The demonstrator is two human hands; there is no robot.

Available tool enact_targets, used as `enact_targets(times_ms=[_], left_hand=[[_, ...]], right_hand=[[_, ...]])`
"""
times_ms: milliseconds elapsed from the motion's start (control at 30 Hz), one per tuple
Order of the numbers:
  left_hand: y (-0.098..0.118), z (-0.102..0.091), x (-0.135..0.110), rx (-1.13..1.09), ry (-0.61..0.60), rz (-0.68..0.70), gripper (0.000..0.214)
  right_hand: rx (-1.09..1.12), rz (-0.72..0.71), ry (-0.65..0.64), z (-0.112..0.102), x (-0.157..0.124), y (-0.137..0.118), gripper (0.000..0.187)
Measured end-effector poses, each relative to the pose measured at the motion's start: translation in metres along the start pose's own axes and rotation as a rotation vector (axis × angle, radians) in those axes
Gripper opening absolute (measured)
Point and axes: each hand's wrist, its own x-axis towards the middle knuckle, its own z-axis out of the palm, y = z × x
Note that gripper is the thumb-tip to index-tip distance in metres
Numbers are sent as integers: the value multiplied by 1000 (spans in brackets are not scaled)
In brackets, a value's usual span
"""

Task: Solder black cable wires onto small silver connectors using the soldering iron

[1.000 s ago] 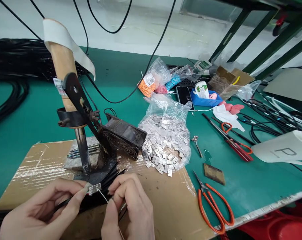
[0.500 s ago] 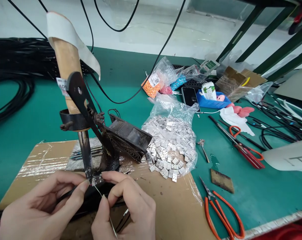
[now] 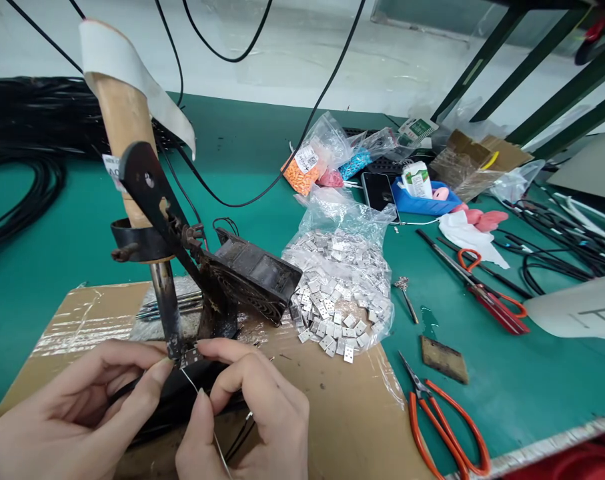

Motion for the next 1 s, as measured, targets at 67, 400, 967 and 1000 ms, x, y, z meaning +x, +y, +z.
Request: enact_targets(times_ms=[67,400,967,1000], left_hand=[[2,0,1,-13,5,3,8],[1,-1,-2,-4,9,20,10],[-2,-3,-4,-20,-31,12,9],[-3,-3,-4,-21,-33,17,9]], right_hand=[[5,-16,9,1,-1,0,17],[61,-49,-31,-1,1,2,16],[50,-166,-48,-5,6,5,18],[60,-182,-53,-5,7,6,18]])
